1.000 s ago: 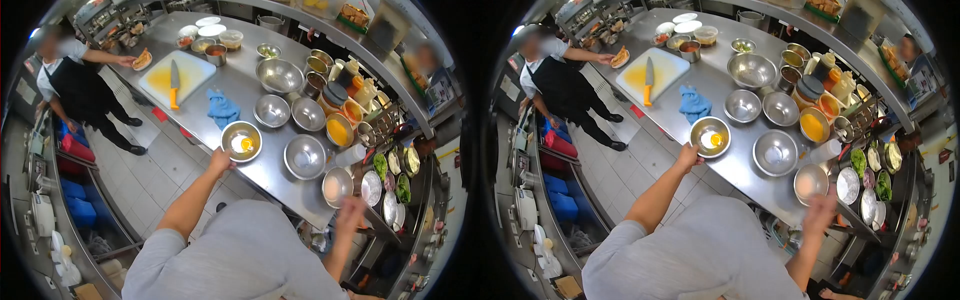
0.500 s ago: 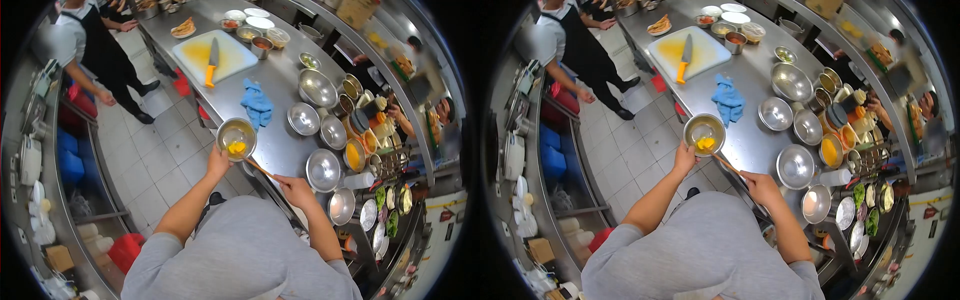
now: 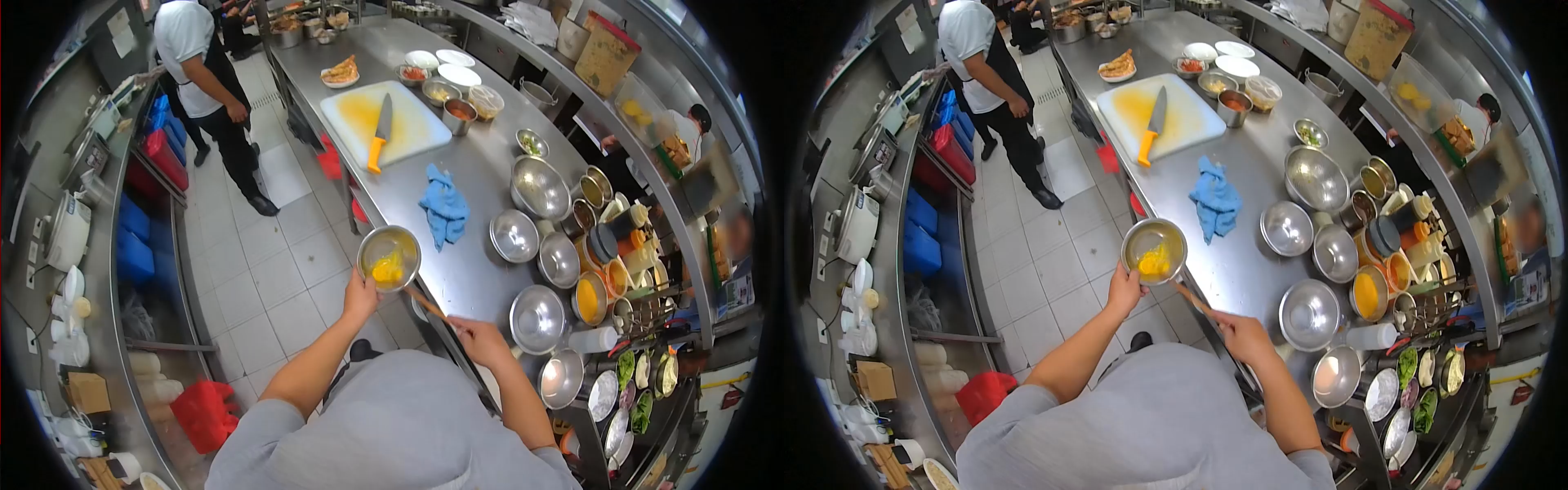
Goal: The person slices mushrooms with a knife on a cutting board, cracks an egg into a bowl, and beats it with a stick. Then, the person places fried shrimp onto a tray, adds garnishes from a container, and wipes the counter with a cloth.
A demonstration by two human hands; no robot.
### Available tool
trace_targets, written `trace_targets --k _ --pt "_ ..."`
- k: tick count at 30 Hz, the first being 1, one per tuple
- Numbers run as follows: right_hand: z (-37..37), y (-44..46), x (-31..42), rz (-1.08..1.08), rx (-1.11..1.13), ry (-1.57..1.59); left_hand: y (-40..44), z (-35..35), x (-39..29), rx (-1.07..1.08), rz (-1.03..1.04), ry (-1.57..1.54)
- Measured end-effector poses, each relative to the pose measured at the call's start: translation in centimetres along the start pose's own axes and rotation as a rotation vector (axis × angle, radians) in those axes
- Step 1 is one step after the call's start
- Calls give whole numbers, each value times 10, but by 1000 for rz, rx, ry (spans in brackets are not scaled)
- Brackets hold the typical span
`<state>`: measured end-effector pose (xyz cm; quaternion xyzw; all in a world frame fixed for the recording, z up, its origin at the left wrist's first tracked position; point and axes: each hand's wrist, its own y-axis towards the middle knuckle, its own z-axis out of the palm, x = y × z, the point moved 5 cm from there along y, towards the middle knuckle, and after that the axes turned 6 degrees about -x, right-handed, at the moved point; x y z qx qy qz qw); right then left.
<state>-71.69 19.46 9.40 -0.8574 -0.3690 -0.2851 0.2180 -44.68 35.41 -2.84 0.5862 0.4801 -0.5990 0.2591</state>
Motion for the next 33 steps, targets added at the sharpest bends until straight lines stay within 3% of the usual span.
trace_targets --k 1,5,6,7,9,10,12,13,15,16,18,19,21,22,24,27,28,29,31,33 --pt "4 -1 3 38 156 84 0 0 1 14 7 -1" --pt "7 -3 -1 -36 48 -35 -1 1 3 -34 42 -42" --pt "10 -5 -1 25 191 24 -1 2 4 -24 41 -52" --pt "7 -5 5 27 191 26 -2 2 5 -14 39 -62" --pt "-6 -3 15 23 -58 -221 -2 0 3 -13 14 -26" --pt "-6 -2 11 25 -57 -221 -2 0 3 -14 -12 9" --pt "8 -4 5 4 196 82 -1 0 5 -7 -8 -6" --pt "9 -5 7 5 195 84 0 0 5 -1 -1 -22" --pt "-4 -3 13 -25 -57 -273 1 -2 4 -15 12 10" --pt "0 -2 3 -21 -56 -273 1 -2 4 -31 24 41" --pt "16 0 -5 -108 111 73 1 -3 6 -31 26 28" --pt "14 0 0 -105 110 75 2 -4 5 -33 33 12" --pt "3 1 6 -12 12 -280 0 -7 1 -36 57 37" --pt "6 0 0 -4 16 -281 -2 -8 -2 -42 81 59" --pt "20 0 -10 -51 93 28 -3 -8 0 -32 59 20" --pt "7 -1 14 56 100 -244 0 -10 -1 -16 32 17" --pt "18 0 8 -79 133 -49 -2 -11 -1 -7 27 60" --pt "26 -4 -4 -67 144 -49 -5 -13 -1 -3 12 63" --pt "12 1 10 21 -86 -129 -4 -14 -5 -24 12 23" --pt "17 0 5 6 -52 -203 -2 -15 -4 -29 22 34"
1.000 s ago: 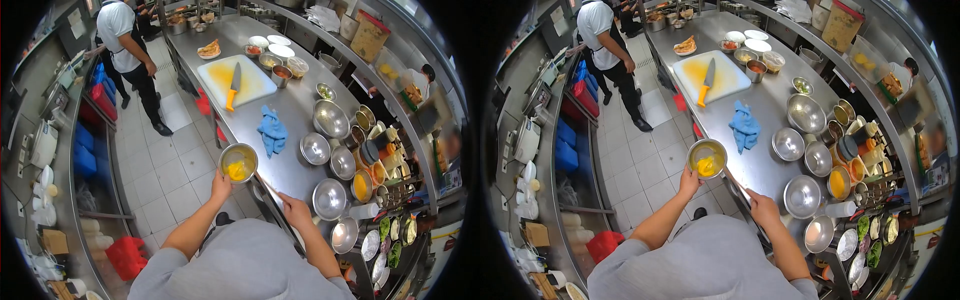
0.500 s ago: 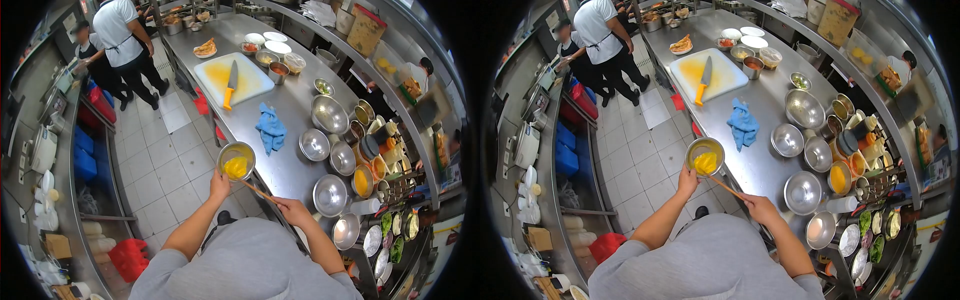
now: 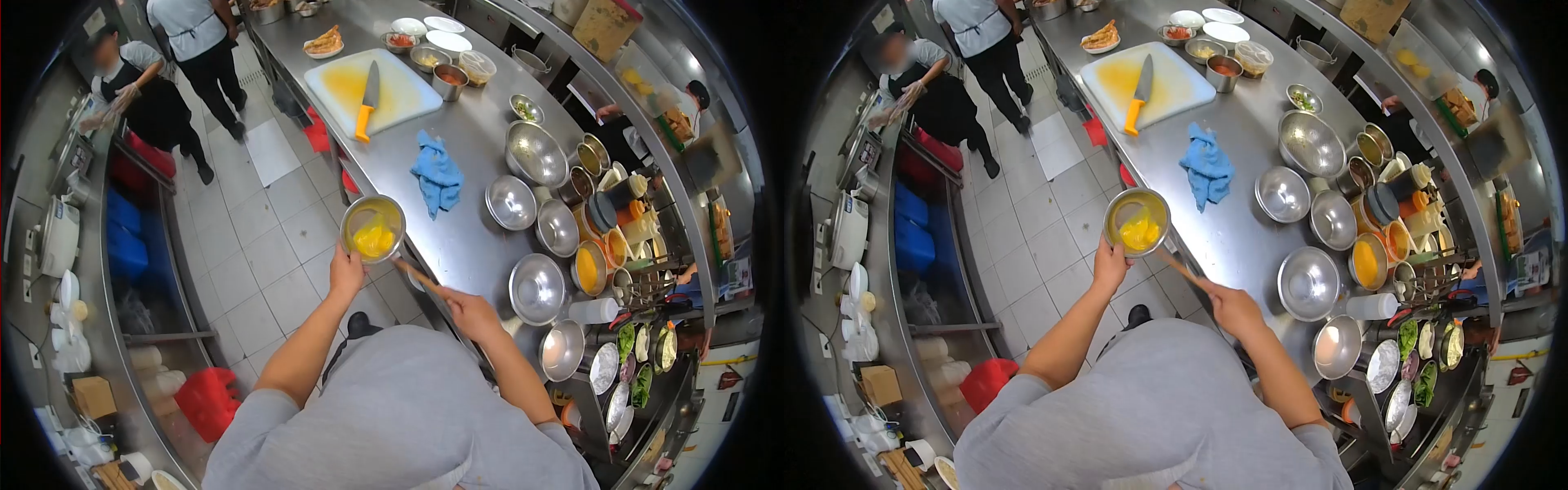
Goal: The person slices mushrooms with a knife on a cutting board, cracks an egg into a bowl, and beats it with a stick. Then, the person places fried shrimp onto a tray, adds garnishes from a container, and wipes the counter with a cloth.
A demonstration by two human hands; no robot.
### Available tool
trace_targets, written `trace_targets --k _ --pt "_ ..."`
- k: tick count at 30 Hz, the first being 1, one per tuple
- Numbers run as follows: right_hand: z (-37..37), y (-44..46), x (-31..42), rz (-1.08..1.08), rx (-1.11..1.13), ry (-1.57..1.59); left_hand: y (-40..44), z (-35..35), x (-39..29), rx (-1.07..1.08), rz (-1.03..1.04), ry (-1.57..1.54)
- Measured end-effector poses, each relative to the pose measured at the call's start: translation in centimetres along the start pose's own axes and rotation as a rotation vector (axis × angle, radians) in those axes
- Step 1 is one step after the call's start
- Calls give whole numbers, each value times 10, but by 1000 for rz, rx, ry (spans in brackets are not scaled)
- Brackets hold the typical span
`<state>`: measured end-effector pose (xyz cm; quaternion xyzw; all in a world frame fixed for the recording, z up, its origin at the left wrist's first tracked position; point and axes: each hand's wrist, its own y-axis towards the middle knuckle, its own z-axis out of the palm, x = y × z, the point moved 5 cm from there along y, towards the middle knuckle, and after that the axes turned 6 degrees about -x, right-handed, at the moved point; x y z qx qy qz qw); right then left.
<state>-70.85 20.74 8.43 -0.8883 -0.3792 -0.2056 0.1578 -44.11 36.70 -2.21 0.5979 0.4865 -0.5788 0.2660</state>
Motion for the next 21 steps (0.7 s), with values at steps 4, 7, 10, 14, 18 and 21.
trace_targets --k 4,7,10,14,18,21 --pt "9 0 7 -10 136 227 -2 -3 0 -9 20 -14" --pt "10 -3 4 58 153 219 -4 -4 -1 -22 12 -7" --pt "17 -4 1 42 148 281 -4 -3 0 -16 -13 -2" --pt "22 -5 -7 2 84 354 -6 -2 -3 4 -30 16" --pt "12 -8 4 106 203 222 -3 4 6 -14 3 -14" --pt "8 -7 0 90 75 303 -2 3 5 -18 25 -12"
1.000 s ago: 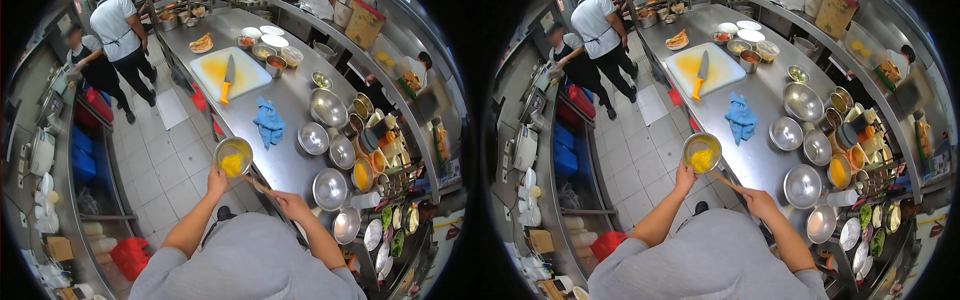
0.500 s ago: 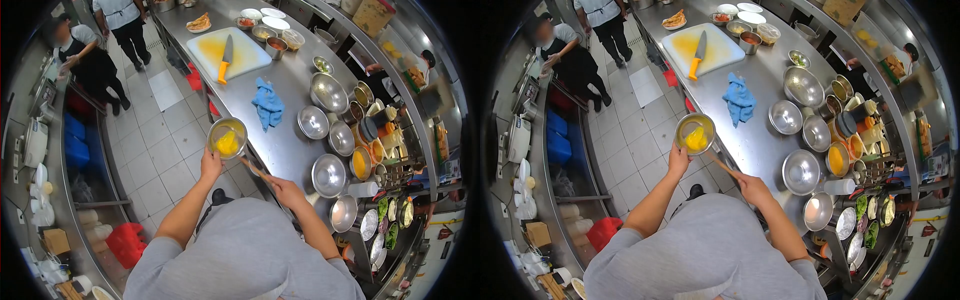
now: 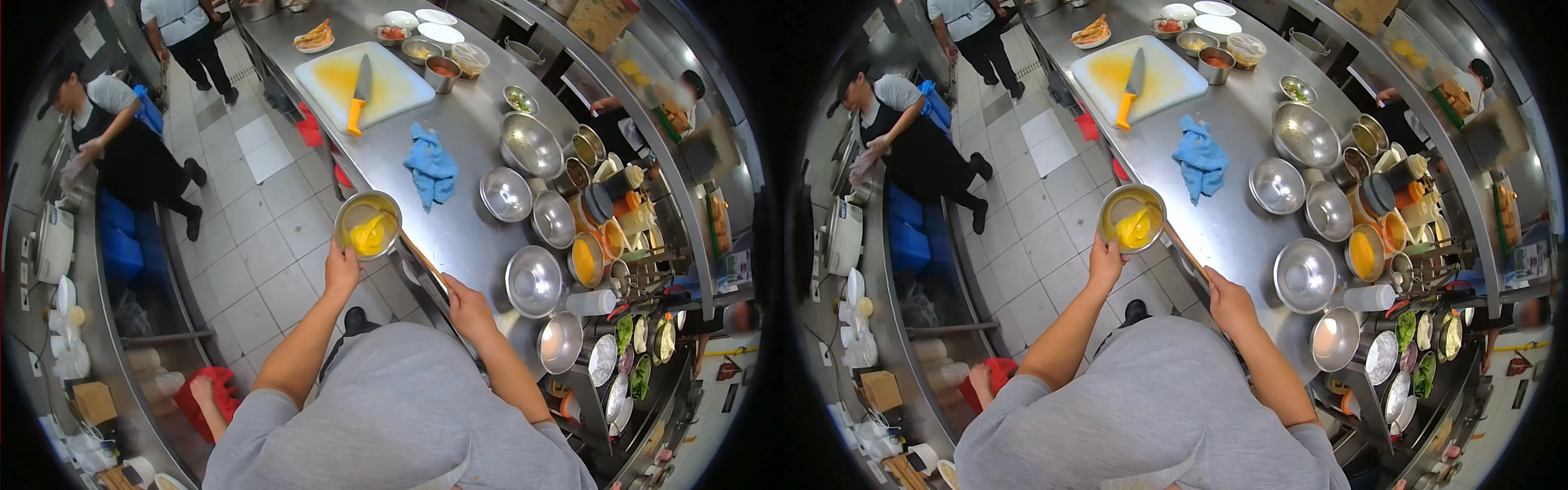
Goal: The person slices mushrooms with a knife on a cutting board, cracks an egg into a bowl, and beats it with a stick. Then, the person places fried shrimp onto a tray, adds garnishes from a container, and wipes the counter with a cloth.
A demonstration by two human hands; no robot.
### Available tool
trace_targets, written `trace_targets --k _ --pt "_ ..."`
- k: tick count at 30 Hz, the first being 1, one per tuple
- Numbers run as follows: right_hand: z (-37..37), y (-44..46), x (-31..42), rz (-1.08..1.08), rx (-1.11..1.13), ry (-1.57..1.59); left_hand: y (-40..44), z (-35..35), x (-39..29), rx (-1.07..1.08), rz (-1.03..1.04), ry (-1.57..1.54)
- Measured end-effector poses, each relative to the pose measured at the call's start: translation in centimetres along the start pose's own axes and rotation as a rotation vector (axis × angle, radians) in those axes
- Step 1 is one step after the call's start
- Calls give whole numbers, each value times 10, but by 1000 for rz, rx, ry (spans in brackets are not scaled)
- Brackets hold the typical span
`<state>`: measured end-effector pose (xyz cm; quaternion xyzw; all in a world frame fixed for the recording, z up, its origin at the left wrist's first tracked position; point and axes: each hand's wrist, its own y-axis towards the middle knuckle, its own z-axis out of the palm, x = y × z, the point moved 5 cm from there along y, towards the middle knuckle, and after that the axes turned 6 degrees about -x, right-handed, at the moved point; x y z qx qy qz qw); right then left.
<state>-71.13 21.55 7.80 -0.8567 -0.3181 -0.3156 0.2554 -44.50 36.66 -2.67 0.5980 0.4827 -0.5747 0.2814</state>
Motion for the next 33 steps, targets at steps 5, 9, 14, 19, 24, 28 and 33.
trace_targets --k 5,9,14,19,24,28,33 --pt "3 -3 -6 7 -16 -10 3 2 2 29 -7 15" --pt "12 -5 -11 -16 136 -36 3 4 9 28 5 -16" --pt "7 -5 -12 -62 105 -40 -2 4 -6 31 32 -3" --pt "2 -9 -16 -68 4 -74 -3 3 -3 11 53 48" --pt "-10 -11 -4 20 -69 -304 -6 6 1 5 30 1" --pt "-7 -14 -4 -16 6 -169 -12 8 7 23 3 29" --pt "3 -21 -19 -5 109 -91 -18 6 17 22 -29 56"
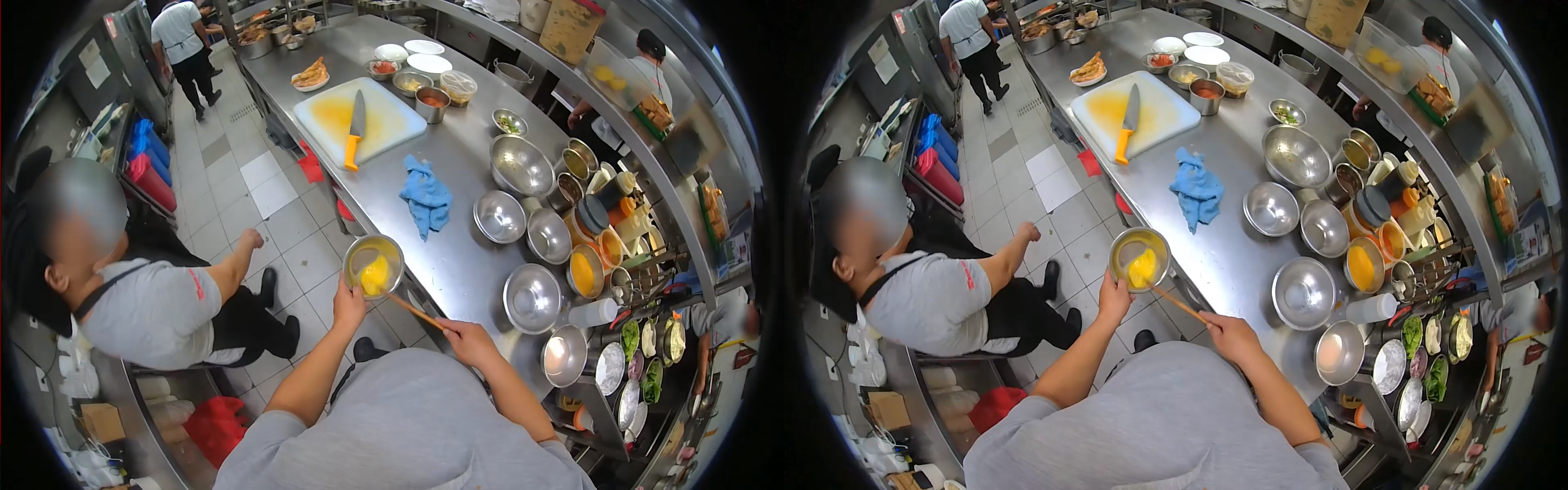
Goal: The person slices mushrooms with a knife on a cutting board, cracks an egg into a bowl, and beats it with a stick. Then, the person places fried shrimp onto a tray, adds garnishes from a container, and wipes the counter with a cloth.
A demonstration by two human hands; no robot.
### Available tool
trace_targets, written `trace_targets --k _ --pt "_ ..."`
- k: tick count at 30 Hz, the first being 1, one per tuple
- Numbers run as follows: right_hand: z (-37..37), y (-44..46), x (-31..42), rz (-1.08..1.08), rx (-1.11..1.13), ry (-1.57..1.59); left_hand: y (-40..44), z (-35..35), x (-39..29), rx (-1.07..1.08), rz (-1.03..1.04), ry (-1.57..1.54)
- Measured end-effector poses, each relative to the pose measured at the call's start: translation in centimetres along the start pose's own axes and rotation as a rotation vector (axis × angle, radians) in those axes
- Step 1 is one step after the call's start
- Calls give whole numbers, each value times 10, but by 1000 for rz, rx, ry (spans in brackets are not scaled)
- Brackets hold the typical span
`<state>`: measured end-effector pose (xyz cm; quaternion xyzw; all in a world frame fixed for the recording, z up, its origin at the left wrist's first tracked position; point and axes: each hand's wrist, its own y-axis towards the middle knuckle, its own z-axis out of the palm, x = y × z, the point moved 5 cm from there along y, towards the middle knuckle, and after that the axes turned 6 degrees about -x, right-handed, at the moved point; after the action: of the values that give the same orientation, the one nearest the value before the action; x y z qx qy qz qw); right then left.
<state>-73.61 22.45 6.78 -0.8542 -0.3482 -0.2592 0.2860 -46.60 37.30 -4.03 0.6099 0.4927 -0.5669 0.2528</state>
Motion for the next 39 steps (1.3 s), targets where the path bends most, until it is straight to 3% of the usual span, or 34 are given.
trace_targets --k 2,6,9,11,12,14,15,17,20,23,27,29,32,34,37,39 --pt "-12 -4 10 85 -176 -195 3 0 2 1 -3 -13" --pt "4 -1 -1 -70 -39 59 -3 -4 -8 7 -19 32" --pt "-10 -2 7 123 -116 -216 3 -3 -1 -14 21 27" --pt "6 1 -6 -6 1 78 4 -5 0 -11 71 37" --pt "3 0 1 -5 0 79 3 -6 -4 -18 44 52" --pt "-11 -4 16 98 -101 -221 3 -7 -5 -24 13 66" --pt "-6 -3 7 100 -98 -222 4 -7 -3 -6 27 84" --pt "9 -1 -7 -40 -44 62 4 -8 -4 13 43 106" --pt "-4 -5 10 90 -74 -164 0 -7 -6 -14 -8 51" --pt "7 -4 -5 -1 -57 50 0 -8 -5 14 27 41" --pt "0 -6 -2 55 -138 -137 0 -4 -2 31 -8 47" --pt "1 -7 -2 43 -77 74 -1 -4 3 41 1 21" --pt "-2 -10 0 88 -76 -113 0 -1 4 19 18 51" --pt "3 -12 4 -15 -34 40 -2 -1 -1 62 21 -7" --pt "-6 -12 -1 121 -159 -85 -4 2 -6 47 -4 35" --pt "4 -13 -2 4 -26 68 -5 4 -3 53 8 14"
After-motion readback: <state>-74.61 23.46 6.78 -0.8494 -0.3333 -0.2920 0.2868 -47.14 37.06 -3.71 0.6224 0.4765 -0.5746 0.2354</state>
